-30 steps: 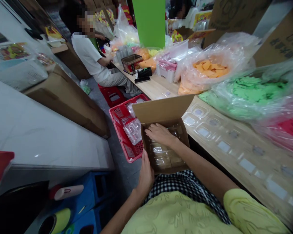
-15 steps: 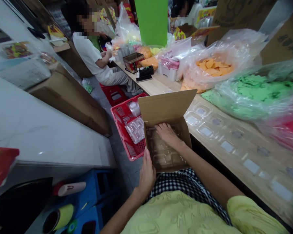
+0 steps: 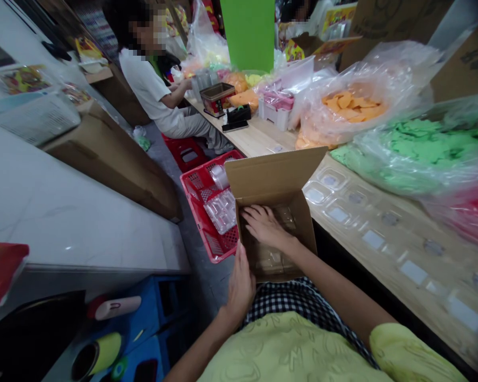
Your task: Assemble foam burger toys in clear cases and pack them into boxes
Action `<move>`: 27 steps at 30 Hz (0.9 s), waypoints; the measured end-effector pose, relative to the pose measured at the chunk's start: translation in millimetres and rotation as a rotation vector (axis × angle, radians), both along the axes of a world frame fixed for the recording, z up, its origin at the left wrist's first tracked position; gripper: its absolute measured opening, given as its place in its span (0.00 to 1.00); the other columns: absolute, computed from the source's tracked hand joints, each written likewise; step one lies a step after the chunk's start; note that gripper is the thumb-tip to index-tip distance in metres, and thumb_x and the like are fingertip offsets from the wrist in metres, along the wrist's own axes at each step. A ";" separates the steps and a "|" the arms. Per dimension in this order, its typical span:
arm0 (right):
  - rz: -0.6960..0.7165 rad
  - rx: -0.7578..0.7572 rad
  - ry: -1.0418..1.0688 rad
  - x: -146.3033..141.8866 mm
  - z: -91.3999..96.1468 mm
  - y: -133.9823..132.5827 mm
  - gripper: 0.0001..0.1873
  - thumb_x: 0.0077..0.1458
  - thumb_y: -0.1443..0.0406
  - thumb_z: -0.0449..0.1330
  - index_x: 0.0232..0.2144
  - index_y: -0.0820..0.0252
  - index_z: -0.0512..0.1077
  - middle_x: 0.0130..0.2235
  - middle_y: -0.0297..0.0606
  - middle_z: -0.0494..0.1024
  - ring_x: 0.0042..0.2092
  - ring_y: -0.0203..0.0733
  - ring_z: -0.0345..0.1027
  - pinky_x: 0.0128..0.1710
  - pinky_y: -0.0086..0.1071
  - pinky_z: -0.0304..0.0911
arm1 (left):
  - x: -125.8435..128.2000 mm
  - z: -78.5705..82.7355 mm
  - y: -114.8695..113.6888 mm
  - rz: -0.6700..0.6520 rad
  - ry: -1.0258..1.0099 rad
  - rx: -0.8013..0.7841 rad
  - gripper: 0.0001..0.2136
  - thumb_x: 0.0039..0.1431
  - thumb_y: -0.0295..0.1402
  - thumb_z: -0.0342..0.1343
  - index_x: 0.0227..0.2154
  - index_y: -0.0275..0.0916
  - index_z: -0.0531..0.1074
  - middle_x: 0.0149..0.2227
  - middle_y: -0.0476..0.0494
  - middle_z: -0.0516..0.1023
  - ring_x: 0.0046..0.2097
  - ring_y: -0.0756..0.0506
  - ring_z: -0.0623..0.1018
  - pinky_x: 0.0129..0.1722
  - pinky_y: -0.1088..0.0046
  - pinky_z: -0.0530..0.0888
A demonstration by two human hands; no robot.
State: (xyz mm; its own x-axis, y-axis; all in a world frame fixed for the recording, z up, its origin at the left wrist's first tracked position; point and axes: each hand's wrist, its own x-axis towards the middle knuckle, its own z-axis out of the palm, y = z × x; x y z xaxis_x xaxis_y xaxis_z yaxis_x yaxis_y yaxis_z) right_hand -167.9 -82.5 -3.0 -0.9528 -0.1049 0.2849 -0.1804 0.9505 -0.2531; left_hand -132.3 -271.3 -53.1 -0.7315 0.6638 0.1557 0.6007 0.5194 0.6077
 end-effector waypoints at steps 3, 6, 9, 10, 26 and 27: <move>-0.028 -0.021 0.012 -4.3 1.1 -6.9 0.23 0.55 0.62 0.51 0.53 0.61 0.59 0.55 0.44 0.61 0.56 0.51 0.46 0.55 0.50 0.38 | 0.0 -0.4 0.9 0.000 -0.010 0.001 0.37 0.49 0.16 0.38 0.60 0.38 0.26 0.63 0.39 0.32 0.63 0.41 0.42 0.59 0.56 0.53; -0.047 -0.024 -0.003 -6.0 -4.7 -7.7 0.23 0.52 0.62 0.53 0.51 0.59 0.61 0.54 0.45 0.61 0.55 0.52 0.47 0.54 0.52 0.38 | 0.7 -1.2 2.0 0.006 -0.058 0.029 0.37 0.49 0.16 0.38 0.60 0.37 0.27 0.63 0.40 0.33 0.63 0.41 0.43 0.60 0.56 0.50; -0.028 -0.014 -0.042 -5.9 -16.4 -4.9 0.20 0.52 0.63 0.54 0.48 0.60 0.64 0.53 0.45 0.63 0.54 0.52 0.49 0.54 0.52 0.39 | 1.6 -3.4 2.9 0.005 -0.090 0.076 0.36 0.50 0.17 0.37 0.60 0.37 0.28 0.64 0.41 0.33 0.63 0.43 0.43 0.60 0.57 0.48; -0.015 -0.009 -0.050 -5.9 -20.5 -3.7 0.19 0.52 0.63 0.54 0.47 0.61 0.65 0.52 0.45 0.64 0.54 0.51 0.49 0.54 0.52 0.39 | 1.8 -4.5 3.1 0.003 -0.096 0.090 0.36 0.50 0.17 0.37 0.60 0.37 0.28 0.64 0.42 0.34 0.63 0.44 0.42 0.60 0.58 0.48; -0.454 0.054 -0.038 30.2 -29.2 15.1 0.28 0.58 0.55 0.46 0.55 0.67 0.56 0.56 0.53 0.58 0.58 0.56 0.43 0.55 0.53 0.35 | 0.5 -2.0 -3.1 0.006 -0.110 0.098 0.32 0.57 0.21 0.37 0.60 0.41 0.28 0.64 0.44 0.33 0.63 0.45 0.40 0.61 0.60 0.47; -0.454 0.067 -0.044 31.3 -32.3 16.1 0.29 0.58 0.55 0.46 0.56 0.68 0.55 0.57 0.53 0.58 0.59 0.56 0.42 0.56 0.53 0.35 | 0.6 -1.1 -2.6 0.004 -0.126 0.109 0.31 0.57 0.22 0.38 0.60 0.40 0.29 0.64 0.44 0.33 0.63 0.45 0.40 0.61 0.60 0.46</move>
State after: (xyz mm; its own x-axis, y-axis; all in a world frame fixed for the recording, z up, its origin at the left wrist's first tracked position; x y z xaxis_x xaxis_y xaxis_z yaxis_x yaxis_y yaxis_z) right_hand -136.6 -66.3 -35.3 -0.9176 0.3095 0.2495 0.2680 0.9451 -0.1868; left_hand -131.7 -273.9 -54.2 -0.7525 0.6449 0.1335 0.5142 0.4487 0.7309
